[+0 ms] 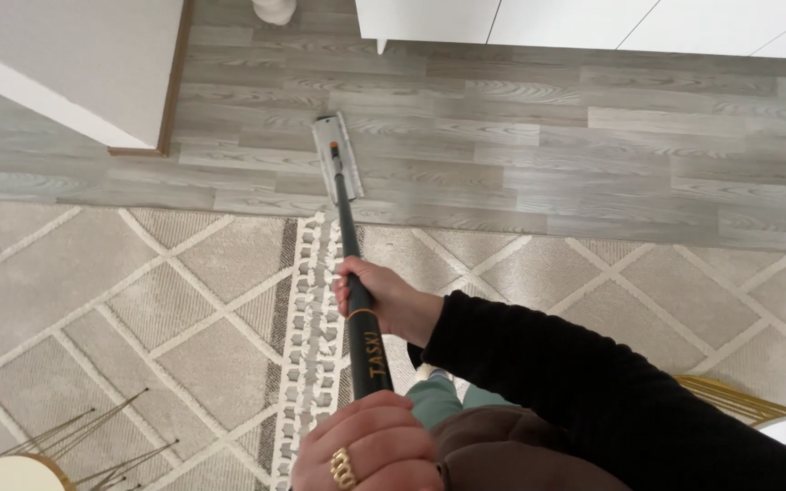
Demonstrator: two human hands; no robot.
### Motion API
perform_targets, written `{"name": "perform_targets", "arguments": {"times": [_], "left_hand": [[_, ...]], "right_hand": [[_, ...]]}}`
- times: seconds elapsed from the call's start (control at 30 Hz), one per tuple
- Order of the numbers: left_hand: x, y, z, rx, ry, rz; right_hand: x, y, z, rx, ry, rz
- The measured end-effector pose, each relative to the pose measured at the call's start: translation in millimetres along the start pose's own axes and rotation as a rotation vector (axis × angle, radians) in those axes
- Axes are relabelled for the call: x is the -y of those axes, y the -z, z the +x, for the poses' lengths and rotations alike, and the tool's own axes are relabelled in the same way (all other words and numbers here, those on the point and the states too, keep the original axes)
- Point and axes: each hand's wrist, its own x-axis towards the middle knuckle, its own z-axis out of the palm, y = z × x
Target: Mopping the floor in a hallway and living room area using a flat mop.
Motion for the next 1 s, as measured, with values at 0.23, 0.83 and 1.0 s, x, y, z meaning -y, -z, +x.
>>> {"name": "perform_targets", "arguments": {"times": [0.23,0.83,1.0], "left_hand": [[-36,2,-55,0.203,0.738,-0.308],[-136,-122,34,0.279,0.107,-0.32],[-154,-185,40,0.014,0.155,-0.333]], "right_hand": [[-9,24,-60,0.002,-0.097,0.025],[65,172,-224,-0.11,0.17,0.185],[93,224,-241,-0.174,0.268,0.228]]}}
